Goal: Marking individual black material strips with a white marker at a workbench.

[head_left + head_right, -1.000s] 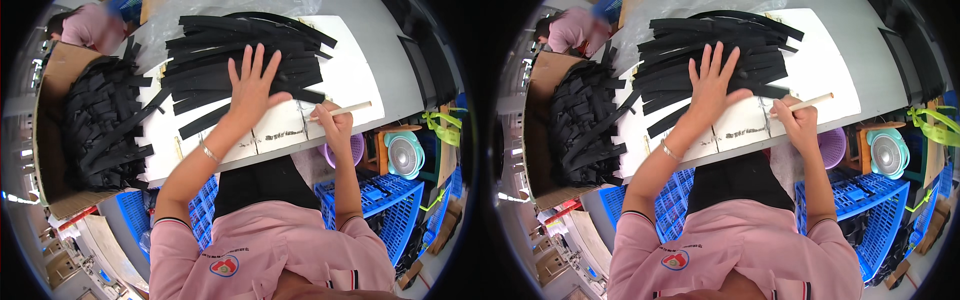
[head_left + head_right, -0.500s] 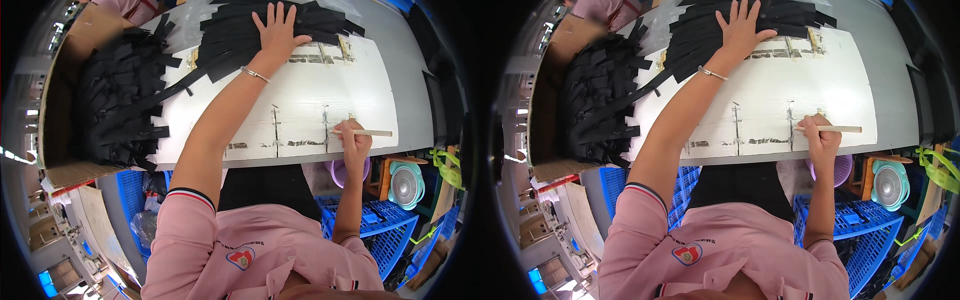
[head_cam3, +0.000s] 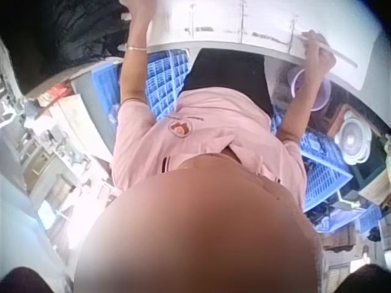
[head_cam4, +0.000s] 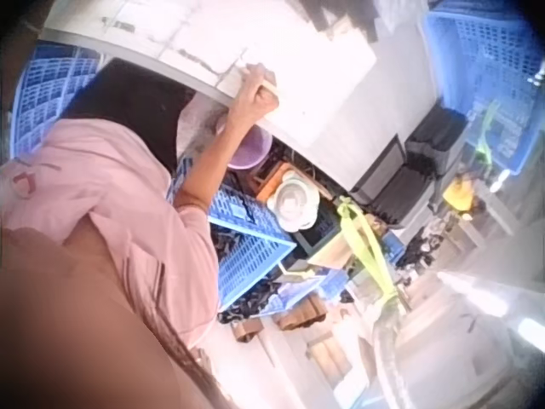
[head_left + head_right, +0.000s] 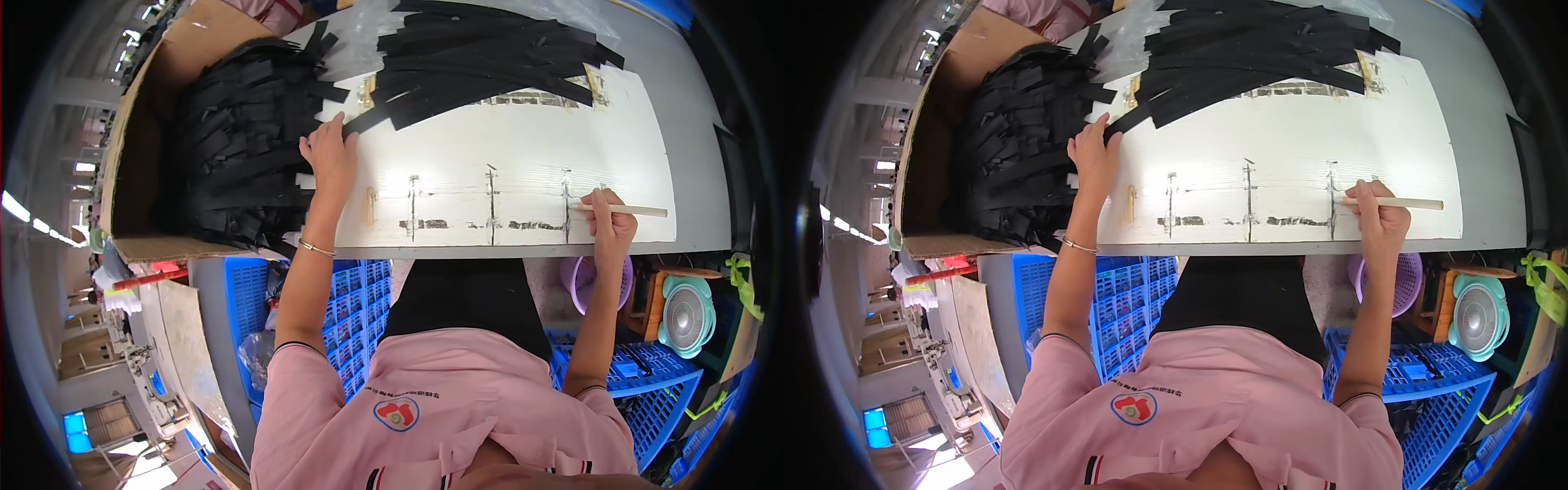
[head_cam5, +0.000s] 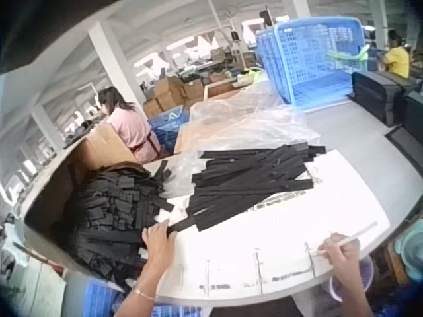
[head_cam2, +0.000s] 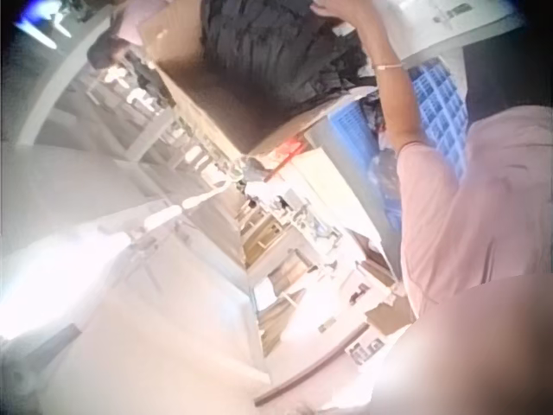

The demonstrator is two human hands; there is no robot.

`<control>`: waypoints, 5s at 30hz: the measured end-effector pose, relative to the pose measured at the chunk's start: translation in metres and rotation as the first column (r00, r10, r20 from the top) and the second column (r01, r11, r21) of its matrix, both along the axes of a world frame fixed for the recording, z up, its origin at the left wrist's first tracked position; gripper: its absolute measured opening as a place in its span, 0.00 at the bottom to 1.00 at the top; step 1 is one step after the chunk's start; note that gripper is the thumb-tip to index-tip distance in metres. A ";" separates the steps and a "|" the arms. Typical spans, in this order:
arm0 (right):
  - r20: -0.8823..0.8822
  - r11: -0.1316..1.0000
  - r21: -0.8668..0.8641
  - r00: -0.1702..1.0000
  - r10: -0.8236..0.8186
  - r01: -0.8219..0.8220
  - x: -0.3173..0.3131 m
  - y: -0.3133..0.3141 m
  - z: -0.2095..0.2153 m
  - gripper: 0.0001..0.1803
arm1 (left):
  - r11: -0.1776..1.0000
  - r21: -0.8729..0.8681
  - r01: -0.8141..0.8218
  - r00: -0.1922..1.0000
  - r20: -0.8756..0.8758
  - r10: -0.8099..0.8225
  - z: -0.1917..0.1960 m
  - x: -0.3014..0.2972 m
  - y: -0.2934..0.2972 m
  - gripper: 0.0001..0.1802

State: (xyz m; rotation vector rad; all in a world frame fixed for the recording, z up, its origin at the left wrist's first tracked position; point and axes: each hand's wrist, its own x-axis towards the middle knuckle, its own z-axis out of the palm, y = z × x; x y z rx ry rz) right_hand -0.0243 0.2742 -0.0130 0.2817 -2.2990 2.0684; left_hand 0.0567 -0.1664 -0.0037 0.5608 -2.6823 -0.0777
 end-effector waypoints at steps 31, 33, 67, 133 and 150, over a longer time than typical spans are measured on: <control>-0.572 0.754 0.602 0.801 0.179 0.262 0.044 0.028 -0.018 0.24 | 0.901 0.136 0.412 0.911 -0.058 -0.408 -0.018 0.095 0.184 0.38; -0.612 0.705 0.623 0.773 0.168 0.339 0.039 0.037 -0.019 0.24 | 0.917 0.139 0.375 0.927 -0.057 -0.370 -0.018 0.101 0.177 0.37; 0.016 0.913 0.127 0.921 0.389 -0.388 0.076 -0.193 0.009 0.12 | 0.933 0.299 0.200 0.977 -0.134 -0.166 -0.018 0.125 0.149 0.44; -0.228 0.967 0.191 0.951 0.211 -0.169 0.041 -0.106 -0.001 0.16 | 0.857 0.338 0.390 0.918 -0.075 -0.388 -0.012 0.095 0.205 0.38; -0.013 0.989 0.115 0.995 0.097 -0.095 -0.003 -0.009 0.018 0.16 | 0.877 0.298 0.377 0.921 -0.021 -0.389 -0.011 0.096 0.205 0.38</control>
